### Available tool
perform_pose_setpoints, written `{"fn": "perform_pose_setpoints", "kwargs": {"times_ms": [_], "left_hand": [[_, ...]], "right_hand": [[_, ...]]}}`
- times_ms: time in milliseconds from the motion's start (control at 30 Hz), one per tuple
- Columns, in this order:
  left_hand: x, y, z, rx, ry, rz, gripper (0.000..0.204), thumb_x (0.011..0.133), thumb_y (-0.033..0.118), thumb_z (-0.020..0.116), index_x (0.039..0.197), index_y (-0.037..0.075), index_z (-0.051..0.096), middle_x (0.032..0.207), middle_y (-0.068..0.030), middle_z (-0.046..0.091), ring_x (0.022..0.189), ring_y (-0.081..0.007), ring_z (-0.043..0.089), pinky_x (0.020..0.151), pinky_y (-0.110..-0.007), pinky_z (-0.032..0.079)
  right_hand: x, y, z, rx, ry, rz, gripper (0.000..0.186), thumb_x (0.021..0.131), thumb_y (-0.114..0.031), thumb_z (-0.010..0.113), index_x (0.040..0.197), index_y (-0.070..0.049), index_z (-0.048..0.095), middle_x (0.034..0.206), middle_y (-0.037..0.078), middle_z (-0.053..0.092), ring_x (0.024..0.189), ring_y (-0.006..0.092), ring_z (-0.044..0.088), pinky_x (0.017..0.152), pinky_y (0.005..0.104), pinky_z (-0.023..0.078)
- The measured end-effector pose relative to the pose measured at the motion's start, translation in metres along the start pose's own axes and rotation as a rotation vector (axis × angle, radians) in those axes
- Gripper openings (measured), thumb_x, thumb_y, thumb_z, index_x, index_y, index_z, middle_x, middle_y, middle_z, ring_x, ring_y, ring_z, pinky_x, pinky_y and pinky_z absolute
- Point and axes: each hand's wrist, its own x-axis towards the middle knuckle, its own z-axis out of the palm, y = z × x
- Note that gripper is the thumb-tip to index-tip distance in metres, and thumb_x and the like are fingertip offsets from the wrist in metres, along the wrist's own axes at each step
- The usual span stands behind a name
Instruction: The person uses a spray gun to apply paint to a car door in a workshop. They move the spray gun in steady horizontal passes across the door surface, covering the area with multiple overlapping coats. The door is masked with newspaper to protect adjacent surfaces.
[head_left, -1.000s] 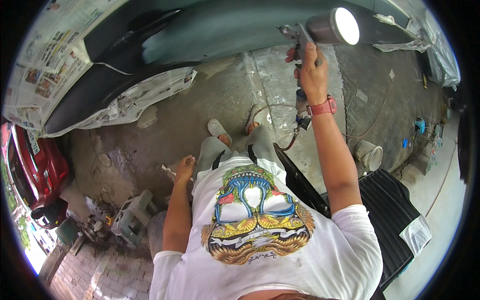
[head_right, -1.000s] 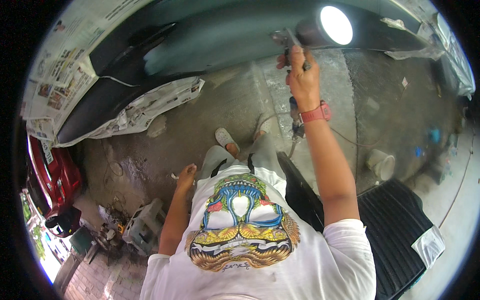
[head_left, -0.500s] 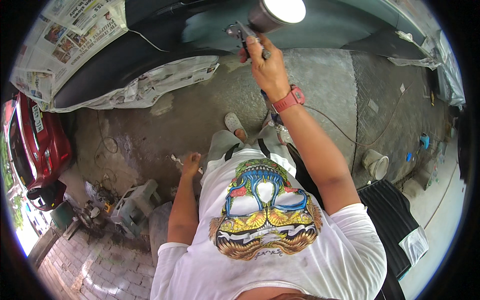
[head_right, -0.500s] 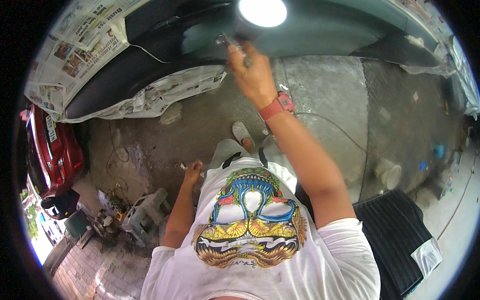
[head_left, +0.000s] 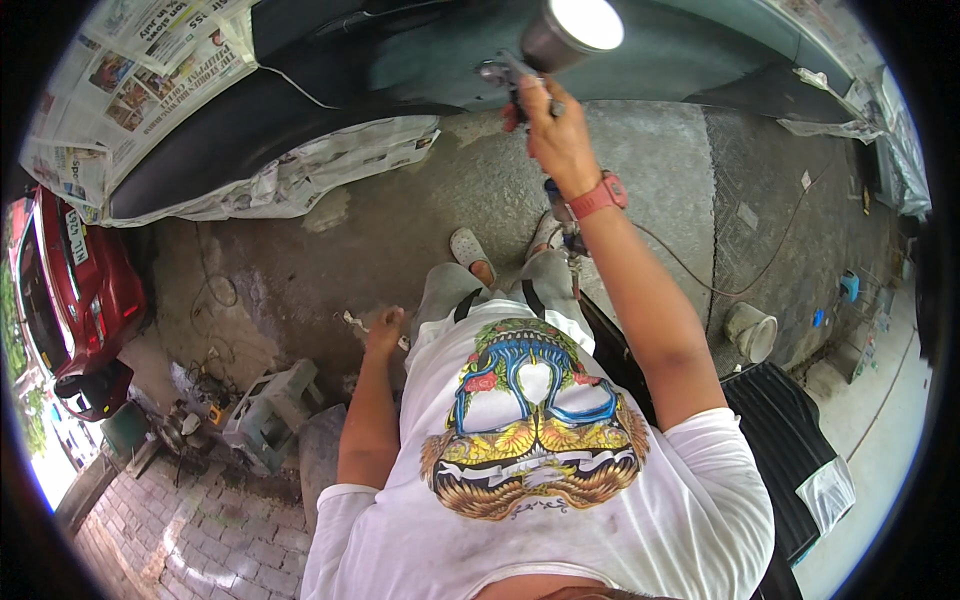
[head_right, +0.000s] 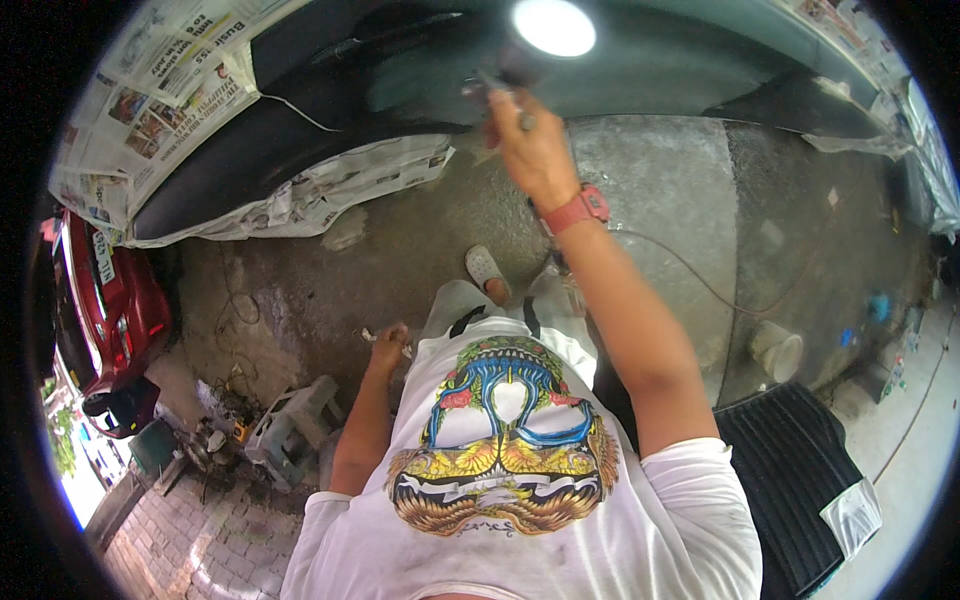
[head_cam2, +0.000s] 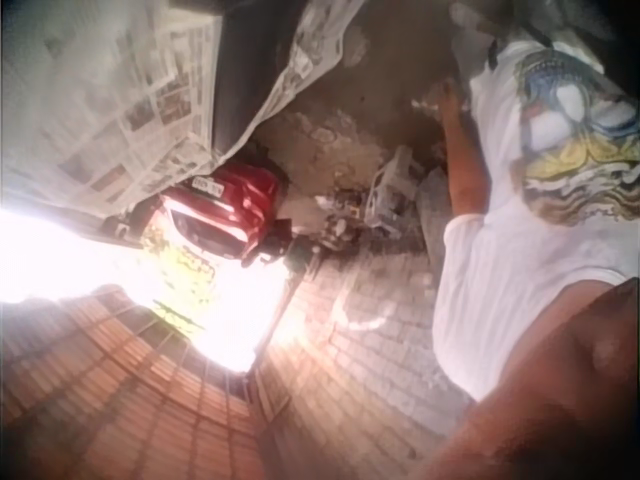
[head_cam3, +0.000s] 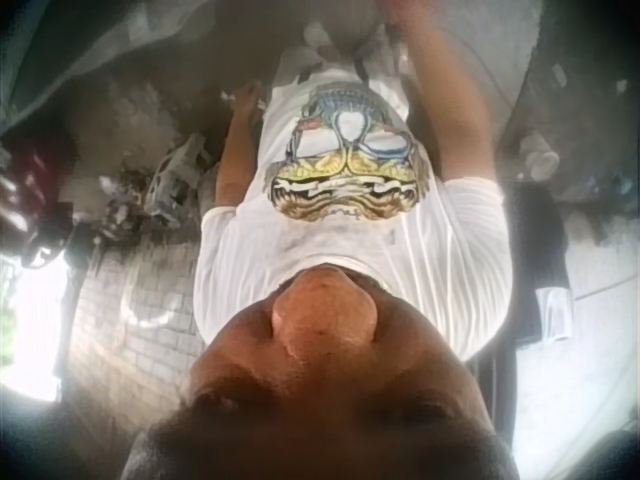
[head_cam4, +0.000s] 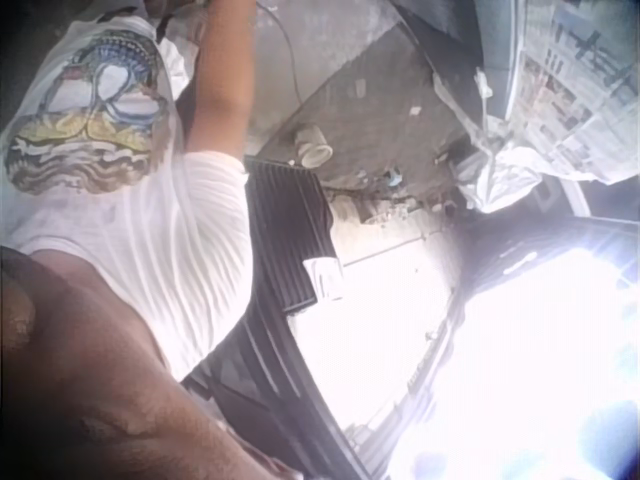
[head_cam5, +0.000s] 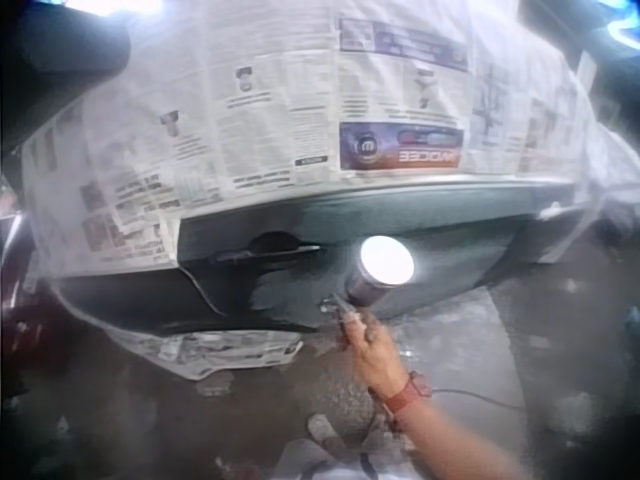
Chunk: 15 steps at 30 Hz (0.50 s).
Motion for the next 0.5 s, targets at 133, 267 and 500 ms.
{"fn": "perform_pose_setpoints", "kwargs": {"times_ms": [133, 267, 500], "left_hand": [[0.004, 0.026, 0.010, -0.074, -0.013, -0.036, 0.050, 0.101, 0.043, 0.066, 0.134, 0.005, 0.067, 0.128, -0.0183, 0.072, 0.122, -0.0301, 0.067, 0.105, -0.040, 0.050], [-0.008, 0.080, 0.024, 0.084, 0.002, -0.024, 0.050, 0.102, 0.043, 0.065, 0.137, 0.006, 0.066, 0.132, -0.0162, 0.070, 0.125, -0.0285, 0.065, 0.107, -0.039, 0.048], [-0.018, 0.125, 0.059, 0.083, -0.027, -0.038, 0.051, 0.103, 0.043, 0.065, 0.140, 0.008, 0.064, 0.137, -0.0142, 0.068, 0.128, -0.0283, 0.064, 0.110, -0.039, 0.046]], "right_hand": [[0.001, 0.013, -0.071, -0.052, 0.147, 0.011, 0.050, 0.108, -0.046, 0.055, 0.115, 0.002, 0.069, 0.078, 0.006, 0.072, 0.063, 0.0109, 0.061, 0.057, 0.0288, 0.048], [0.004, 0.031, -0.155, -0.126, 0.208, 0.023, 0.051, 0.112, -0.046, 0.045, 0.130, -0.002, 0.063, 0.090, 0.007, 0.074, 0.066, 0.0084, 0.064, 0.046, 0.0222, 0.043], [0.015, 0.037, -0.273, -0.157, 0.340, 0.005, 0.052, 0.112, -0.048, 0.042, 0.125, -0.003, 0.064, 0.090, 0.007, 0.073, 0.075, 0.0107, 0.069, 0.049, 0.0221, 0.045]]}}
